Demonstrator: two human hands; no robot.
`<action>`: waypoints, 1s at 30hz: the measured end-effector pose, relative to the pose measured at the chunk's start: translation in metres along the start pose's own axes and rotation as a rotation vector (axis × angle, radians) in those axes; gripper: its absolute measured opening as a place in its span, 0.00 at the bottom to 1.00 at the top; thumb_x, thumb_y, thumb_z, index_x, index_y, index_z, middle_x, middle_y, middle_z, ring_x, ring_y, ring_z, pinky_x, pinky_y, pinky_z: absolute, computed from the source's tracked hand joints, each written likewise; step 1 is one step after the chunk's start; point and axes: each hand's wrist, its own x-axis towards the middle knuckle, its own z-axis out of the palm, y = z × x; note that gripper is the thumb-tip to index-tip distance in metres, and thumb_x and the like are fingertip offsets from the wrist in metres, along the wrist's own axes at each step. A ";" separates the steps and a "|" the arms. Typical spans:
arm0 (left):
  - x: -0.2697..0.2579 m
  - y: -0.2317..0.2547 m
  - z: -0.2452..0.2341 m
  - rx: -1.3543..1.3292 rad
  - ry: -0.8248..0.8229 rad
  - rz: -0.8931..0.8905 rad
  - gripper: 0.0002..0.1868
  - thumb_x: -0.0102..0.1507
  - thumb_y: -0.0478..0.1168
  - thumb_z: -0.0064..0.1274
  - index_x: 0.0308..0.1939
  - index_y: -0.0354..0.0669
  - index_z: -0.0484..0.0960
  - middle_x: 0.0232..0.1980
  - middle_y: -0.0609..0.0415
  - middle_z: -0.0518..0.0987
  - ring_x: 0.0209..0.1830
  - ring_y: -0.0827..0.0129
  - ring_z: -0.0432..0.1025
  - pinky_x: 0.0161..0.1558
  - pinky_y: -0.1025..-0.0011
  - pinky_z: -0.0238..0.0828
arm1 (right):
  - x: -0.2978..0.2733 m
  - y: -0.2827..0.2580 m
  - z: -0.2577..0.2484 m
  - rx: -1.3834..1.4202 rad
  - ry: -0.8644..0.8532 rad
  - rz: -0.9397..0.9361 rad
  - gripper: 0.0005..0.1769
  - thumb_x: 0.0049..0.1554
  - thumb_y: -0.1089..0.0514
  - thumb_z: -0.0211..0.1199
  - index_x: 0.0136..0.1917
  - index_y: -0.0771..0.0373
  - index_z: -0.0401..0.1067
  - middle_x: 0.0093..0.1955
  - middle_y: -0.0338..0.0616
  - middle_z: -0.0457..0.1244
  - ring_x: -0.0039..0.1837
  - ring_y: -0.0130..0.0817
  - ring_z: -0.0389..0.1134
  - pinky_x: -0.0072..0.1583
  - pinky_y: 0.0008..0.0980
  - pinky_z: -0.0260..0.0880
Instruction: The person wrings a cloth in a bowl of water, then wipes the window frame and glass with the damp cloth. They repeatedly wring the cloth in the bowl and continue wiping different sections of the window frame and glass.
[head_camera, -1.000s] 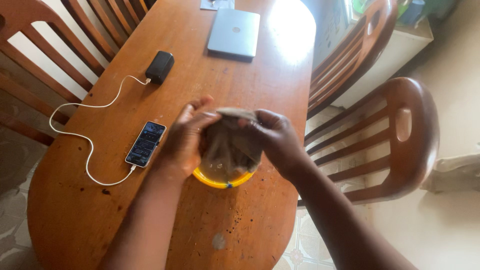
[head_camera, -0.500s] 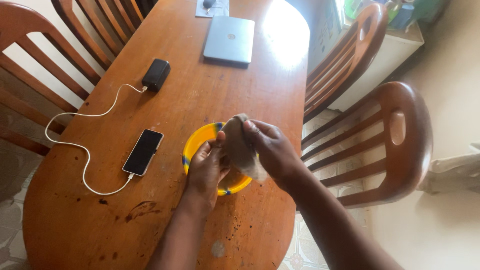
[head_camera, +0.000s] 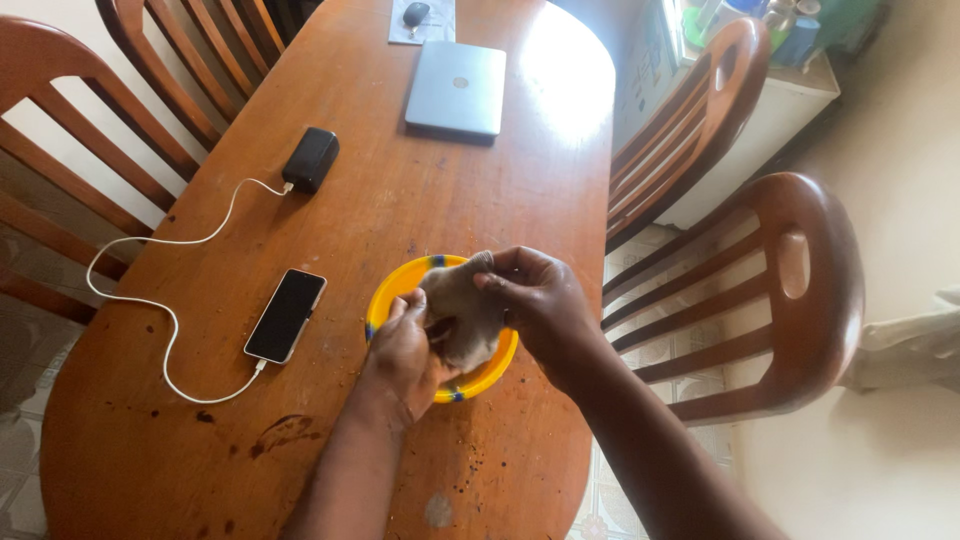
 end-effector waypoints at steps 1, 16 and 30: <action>0.006 -0.003 -0.001 -0.012 -0.022 0.051 0.21 0.73 0.51 0.25 0.69 0.52 0.57 0.66 0.46 0.70 0.64 0.60 0.70 0.55 0.57 0.75 | -0.001 0.001 0.001 -0.014 -0.006 -0.031 0.15 0.56 0.58 0.67 0.53 0.69 0.74 0.50 0.51 0.72 0.50 0.34 0.73 0.56 0.33 0.78; 0.001 0.025 0.015 0.519 0.205 0.649 0.13 0.74 0.48 0.34 0.48 0.45 0.69 0.47 0.54 0.75 0.46 0.72 0.70 0.51 0.69 0.70 | 0.001 0.007 -0.008 0.224 -0.077 0.082 0.23 0.69 0.43 0.50 0.56 0.67 0.68 0.40 0.49 0.65 0.35 0.30 0.67 0.36 0.28 0.72; 0.003 0.021 0.022 0.270 0.012 0.822 0.11 0.74 0.46 0.38 0.46 0.44 0.70 0.44 0.57 0.74 0.44 0.76 0.67 0.50 0.73 0.68 | 0.003 0.003 -0.014 0.286 -0.125 0.428 0.22 0.61 0.38 0.62 0.44 0.60 0.74 0.32 0.34 0.64 0.31 0.23 0.61 0.31 0.24 0.59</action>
